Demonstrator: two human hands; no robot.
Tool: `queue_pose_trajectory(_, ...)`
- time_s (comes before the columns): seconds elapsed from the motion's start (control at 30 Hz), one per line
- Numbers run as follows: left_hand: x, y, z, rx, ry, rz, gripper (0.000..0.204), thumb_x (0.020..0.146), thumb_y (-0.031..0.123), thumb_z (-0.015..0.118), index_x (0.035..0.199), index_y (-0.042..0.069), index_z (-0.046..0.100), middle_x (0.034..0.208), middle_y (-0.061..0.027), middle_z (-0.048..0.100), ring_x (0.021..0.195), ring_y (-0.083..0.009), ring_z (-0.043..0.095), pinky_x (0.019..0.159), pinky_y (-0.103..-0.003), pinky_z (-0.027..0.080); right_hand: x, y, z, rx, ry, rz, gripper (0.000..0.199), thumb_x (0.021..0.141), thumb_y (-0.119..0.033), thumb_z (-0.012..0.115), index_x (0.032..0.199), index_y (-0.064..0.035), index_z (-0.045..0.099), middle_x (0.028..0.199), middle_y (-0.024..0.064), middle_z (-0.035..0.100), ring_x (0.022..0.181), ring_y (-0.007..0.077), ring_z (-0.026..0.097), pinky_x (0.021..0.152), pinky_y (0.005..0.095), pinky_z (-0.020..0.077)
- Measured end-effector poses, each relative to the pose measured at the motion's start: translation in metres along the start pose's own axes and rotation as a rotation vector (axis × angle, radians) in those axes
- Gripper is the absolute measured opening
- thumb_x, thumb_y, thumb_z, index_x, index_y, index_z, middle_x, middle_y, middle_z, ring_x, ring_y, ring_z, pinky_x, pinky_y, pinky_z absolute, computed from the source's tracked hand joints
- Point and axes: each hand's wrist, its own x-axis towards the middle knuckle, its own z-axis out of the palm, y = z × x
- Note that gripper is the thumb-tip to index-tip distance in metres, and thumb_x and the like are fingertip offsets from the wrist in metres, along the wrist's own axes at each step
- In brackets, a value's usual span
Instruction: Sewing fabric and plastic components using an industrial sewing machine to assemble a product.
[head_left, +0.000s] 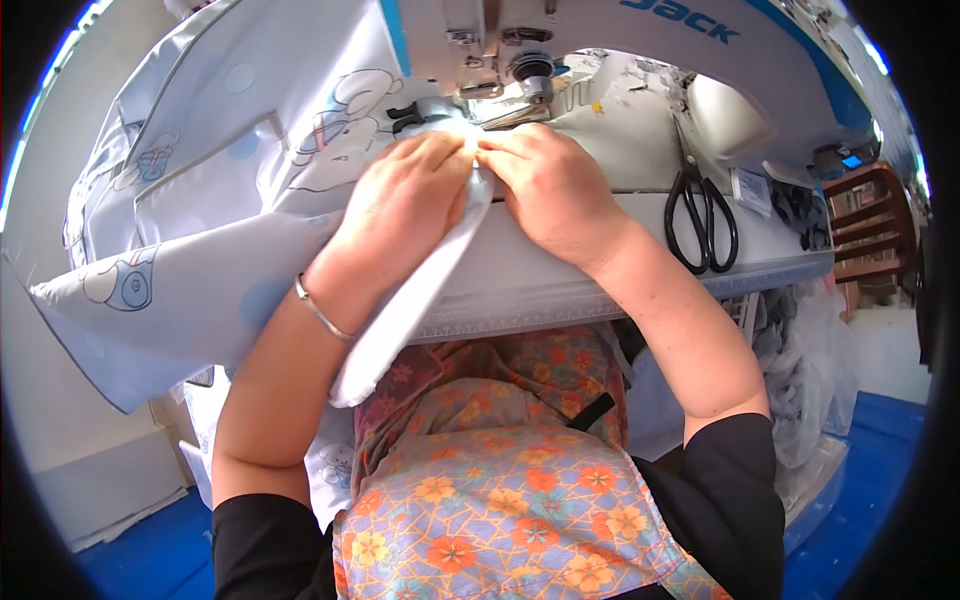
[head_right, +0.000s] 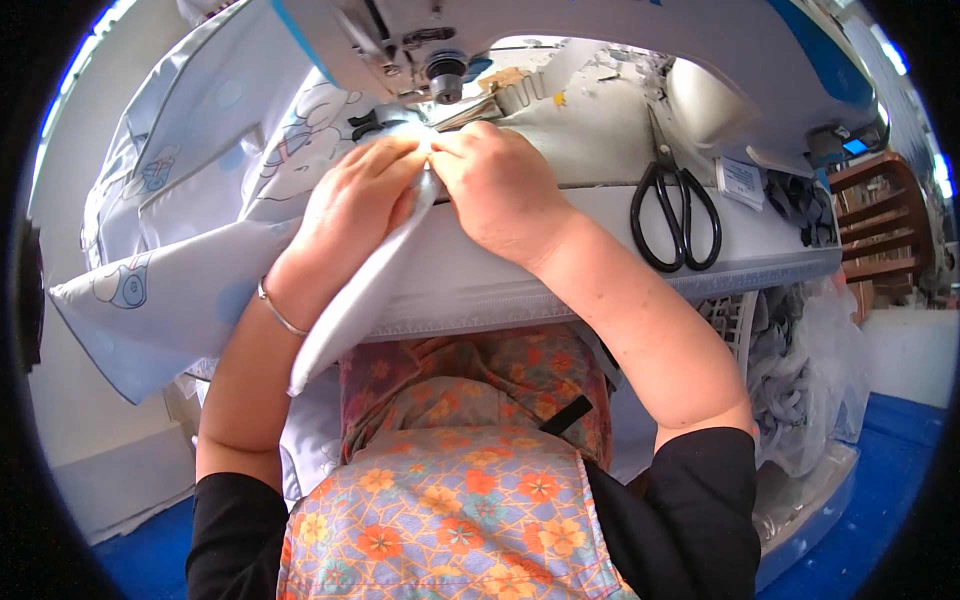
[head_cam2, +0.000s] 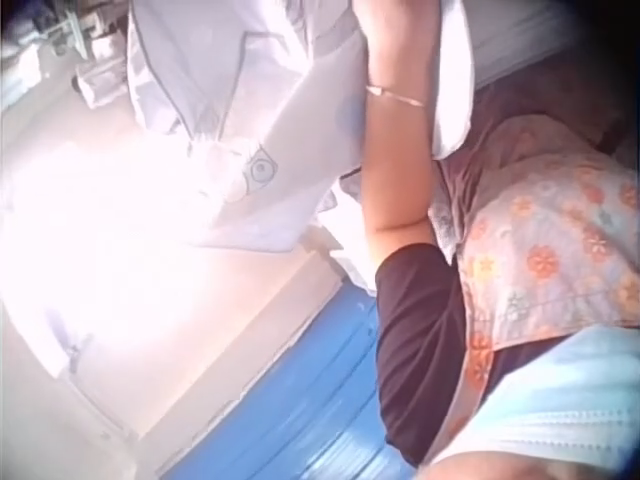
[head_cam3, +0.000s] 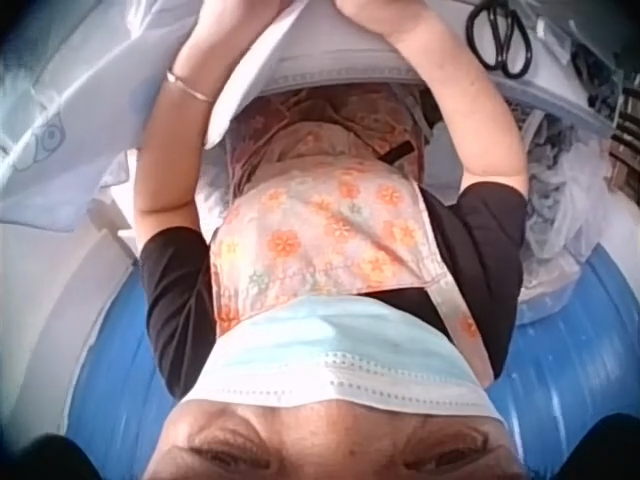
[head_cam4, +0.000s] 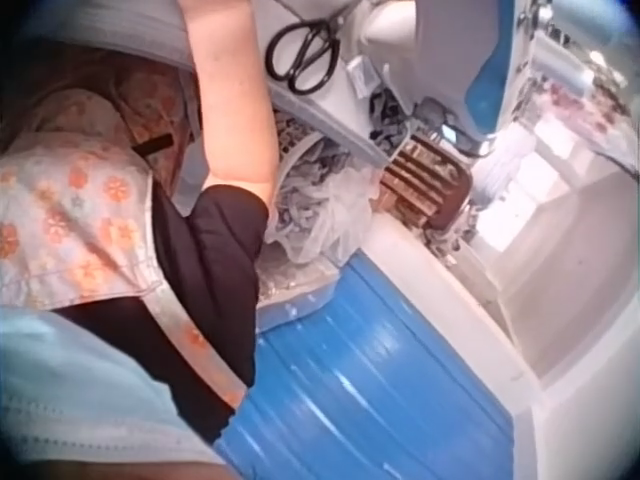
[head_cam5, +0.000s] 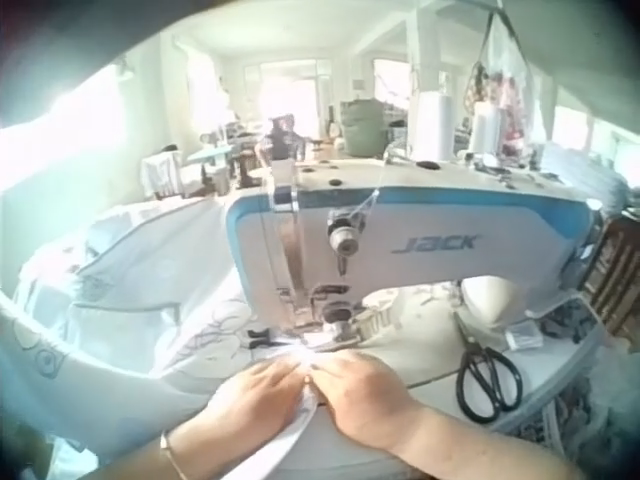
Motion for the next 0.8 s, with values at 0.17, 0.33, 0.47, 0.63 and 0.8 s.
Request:
queue_pose_trajectory(0.17, 0.008, -0.016, -0.009, 0.092, -0.072, 0.029, 0.017, 0.08, 0.007, 0.059, 0.094, 0.003, 0.066, 0.104, -0.0105, 0.065, 0.101, -0.0308, 0.062, 0.091, -0.042, 0.049, 0.002, -0.003, 0.003, -0.052, 0.026, -0.031, 0.034, 0.078, 0.0, 0.061, 0.111, -0.001, 0.069, 0.112, 0.0082, 0.068, 0.103, 0.026, 0.062, 0.092, 0.0365, 0.0515)
queue_pose_trajectory(0.33, 0.009, -0.019, -0.017, 0.089, -0.117, 0.051, 0.016, 0.079, 0.008, 0.061, 0.093, 0.003, 0.068, 0.103, -0.0128, 0.065, 0.104, -0.03, 0.062, 0.094, -0.043, 0.047, 0.002, -0.008, 0.002, -0.034, 0.035, -0.046, 0.028, 0.078, -0.001, 0.062, 0.105, -0.0019, 0.071, 0.111, 0.0084, 0.069, 0.101, 0.0263, 0.064, 0.091, 0.0365, 0.0517)
queue_pose_trajectory(0.47, -0.023, 0.018, -0.084, -0.238, -0.329, 0.059, 0.024, 0.087, 0.016, 0.065, 0.105, 0.001, 0.065, 0.107, -0.0173, 0.066, 0.105, -0.0358, 0.062, 0.107, -0.054, 0.039, -0.007, -0.009, -0.007, 0.07, 0.013, -0.181, 0.024, 0.078, -0.005, 0.064, 0.101, -0.0036, 0.071, 0.107, 0.0085, 0.071, 0.097, 0.0258, 0.066, 0.086, 0.0386, 0.0534)
queue_pose_trajectory(0.63, -0.051, 0.064, -0.133, -0.17, -0.584, -0.037, 0.047, 0.08, 0.025, 0.069, 0.118, -0.002, 0.062, 0.118, -0.0194, 0.064, 0.115, -0.0358, 0.06, 0.105, -0.055, 0.041, -0.031, -0.03, -0.013, 0.142, -0.027, -0.185, 0.025, 0.079, -0.006, 0.06, 0.102, -0.0034, 0.07, 0.11, 0.0099, 0.07, 0.102, 0.0259, 0.068, 0.087, 0.0377, 0.0552)
queue_pose_trajectory(0.8, -0.085, 0.056, -0.13, 0.214, -0.543, 0.065, 0.044, 0.079, 0.013, 0.06, 0.12, -0.004, 0.06, 0.121, -0.0195, 0.062, 0.117, -0.0333, 0.06, 0.103, -0.051, 0.044, -0.033, -0.044, -0.02, 0.097, -0.027, -0.068, 0.031, 0.078, -0.001, 0.059, 0.107, 0.0002, 0.068, 0.114, 0.0135, 0.068, 0.105, 0.0297, 0.067, 0.09, 0.0375, 0.0554)
